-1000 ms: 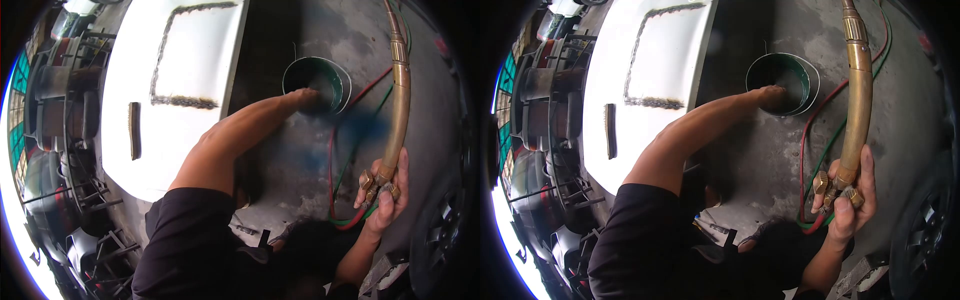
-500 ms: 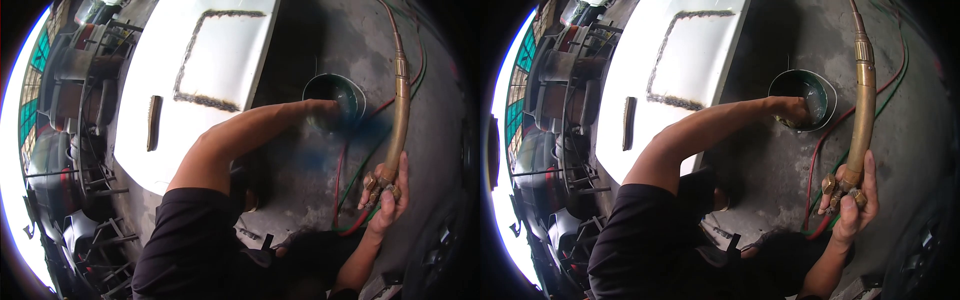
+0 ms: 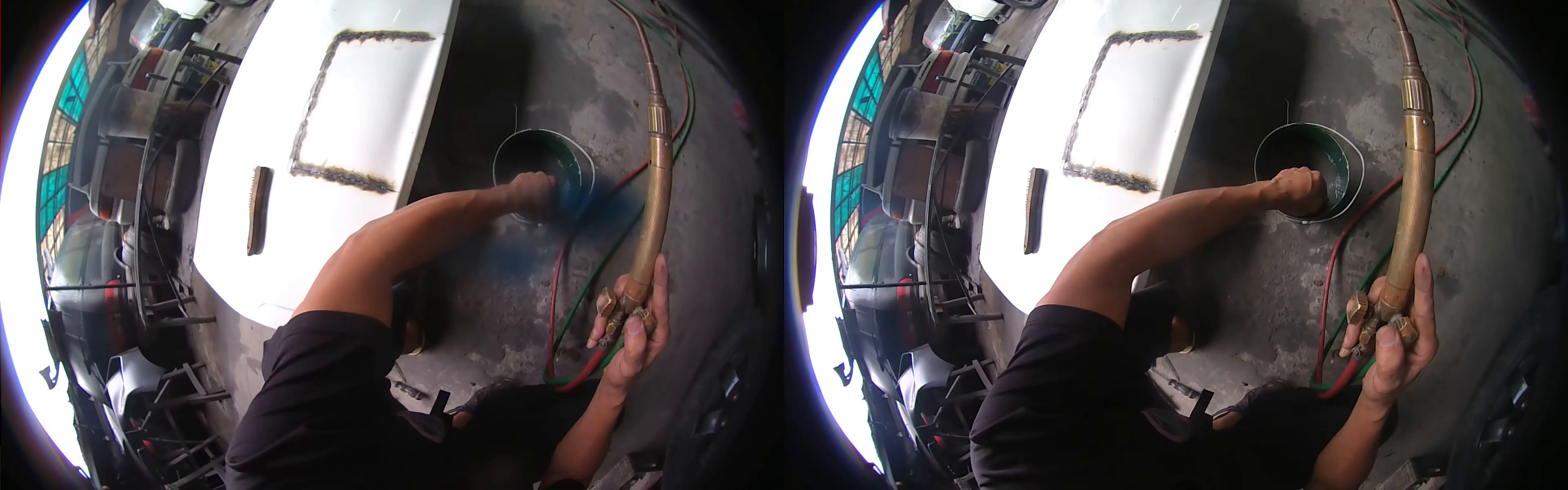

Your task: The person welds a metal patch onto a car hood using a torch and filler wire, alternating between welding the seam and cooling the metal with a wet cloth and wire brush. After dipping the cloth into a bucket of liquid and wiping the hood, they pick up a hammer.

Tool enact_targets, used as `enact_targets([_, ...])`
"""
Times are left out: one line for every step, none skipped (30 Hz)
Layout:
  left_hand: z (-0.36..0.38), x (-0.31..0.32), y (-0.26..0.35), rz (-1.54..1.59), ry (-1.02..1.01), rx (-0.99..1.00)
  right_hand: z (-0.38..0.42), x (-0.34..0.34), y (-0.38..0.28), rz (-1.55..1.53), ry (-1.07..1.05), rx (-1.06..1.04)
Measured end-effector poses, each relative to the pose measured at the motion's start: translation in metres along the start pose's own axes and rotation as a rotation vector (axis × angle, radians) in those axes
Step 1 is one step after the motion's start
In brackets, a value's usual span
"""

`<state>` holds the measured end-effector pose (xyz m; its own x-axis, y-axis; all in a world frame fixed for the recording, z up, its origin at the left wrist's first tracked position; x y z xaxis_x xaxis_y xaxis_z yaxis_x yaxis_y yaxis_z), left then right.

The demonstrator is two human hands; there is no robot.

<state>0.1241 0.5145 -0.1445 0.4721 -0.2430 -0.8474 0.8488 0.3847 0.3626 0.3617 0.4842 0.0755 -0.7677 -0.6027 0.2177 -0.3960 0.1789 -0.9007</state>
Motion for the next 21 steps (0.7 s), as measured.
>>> enact_targets([-0.002, 0.006, -0.008, -0.001, 0.0, 0.0, 0.0, 0.001, 0.0, -0.005, -0.006, -0.008])
enact_targets([-0.003, 0.007, -0.012, -0.012, 0.125, 0.063, 0.001, 0.0, 0.0, -0.002, -0.009, -0.012])
enact_targets([-0.004, 0.007, -0.009, -0.016, 0.247, 0.131, 0.002, -0.001, 0.0, 0.013, -0.005, -0.007])
enact_targets([-0.003, 0.001, -0.007, -0.011, 0.234, 0.111, 0.003, 0.0, 0.001, -0.014, 0.0, 0.005])
enact_targets([0.0, -0.004, -0.006, 0.001, 0.213, 0.097, 0.005, 0.0, 0.001, -0.032, 0.009, 0.022])
enact_targets([-0.004, -0.005, -0.008, 0.052, 0.229, 0.037, 0.006, -0.002, 0.003, -0.04, 0.015, 0.032])
enact_targets([-0.011, -0.006, -0.012, 0.1, 0.242, -0.024, 0.005, -0.001, 0.001, -0.032, 0.0, 0.012])
enact_targets([-0.02, -0.003, -0.016, 0.113, 0.176, -0.055, 0.004, -0.003, 0.002, -0.022, -0.004, -0.001])
enact_targets([-0.025, 0.0, -0.019, 0.119, 0.112, -0.089, 0.004, -0.003, 0.002, -0.019, -0.009, -0.018])
enact_targets([-0.018, -0.012, -0.016, 0.193, 0.112, -0.186, 0.002, -0.001, 0.0, -0.002, 0.01, -0.015])
enact_targets([-0.011, -0.028, -0.011, 0.262, 0.114, -0.289, 0.002, -0.003, 0.002, 0.006, 0.015, -0.006])
enact_targets([-0.007, -0.035, -0.006, 0.264, 0.11, -0.335, 0.002, -0.003, 0.003, -0.005, 0.003, -0.021])
enact_targets([-0.005, -0.038, -0.003, 0.266, 0.105, -0.336, 0.002, -0.001, 0.002, -0.018, -0.011, -0.037])
enact_targets([-0.002, -0.042, 0.0, 0.274, 0.129, -0.325, 0.002, -0.001, 0.001, 0.003, 0.003, -0.018])
enact_targets([-0.001, -0.045, 0.0, 0.281, 0.156, -0.316, 0.002, 0.0, 0.002, 0.001, 0.002, -0.015])
enact_targets([-0.002, -0.043, -0.002, 0.287, 0.167, -0.327, 0.001, 0.001, 0.001, 0.004, -0.008, -0.027])
enact_targets([-0.003, -0.042, -0.003, 0.29, 0.164, -0.332, 0.001, 0.002, 0.001, 0.008, -0.018, -0.039])
enact_targets([-0.004, -0.043, -0.006, 0.328, 0.187, -0.367, -0.001, 0.004, 0.001, 0.007, -0.021, -0.034])
enact_targets([-0.004, -0.045, -0.009, 0.367, 0.209, -0.403, -0.002, 0.005, 0.0, 0.026, -0.006, -0.035])
enact_targets([-0.005, -0.044, -0.013, 0.404, 0.205, -0.436, -0.002, 0.006, -0.002, 0.043, 0.007, -0.036])
enact_targets([-0.005, -0.043, -0.015, 0.408, 0.205, -0.446, -0.001, 0.008, -0.003, 0.039, 0.0, -0.029])
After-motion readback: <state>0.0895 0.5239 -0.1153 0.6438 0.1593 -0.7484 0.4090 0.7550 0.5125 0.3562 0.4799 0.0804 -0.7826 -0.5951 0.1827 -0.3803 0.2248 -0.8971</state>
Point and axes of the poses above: each hand's wrist, its own z-axis away from the middle knuckle, its own x-axis out of the palm, y = z × x, the point moved 7 cm from there along -z, towards the middle knuckle, and after that the axes turned 15 degrees about -x, right-handed, at the moved point
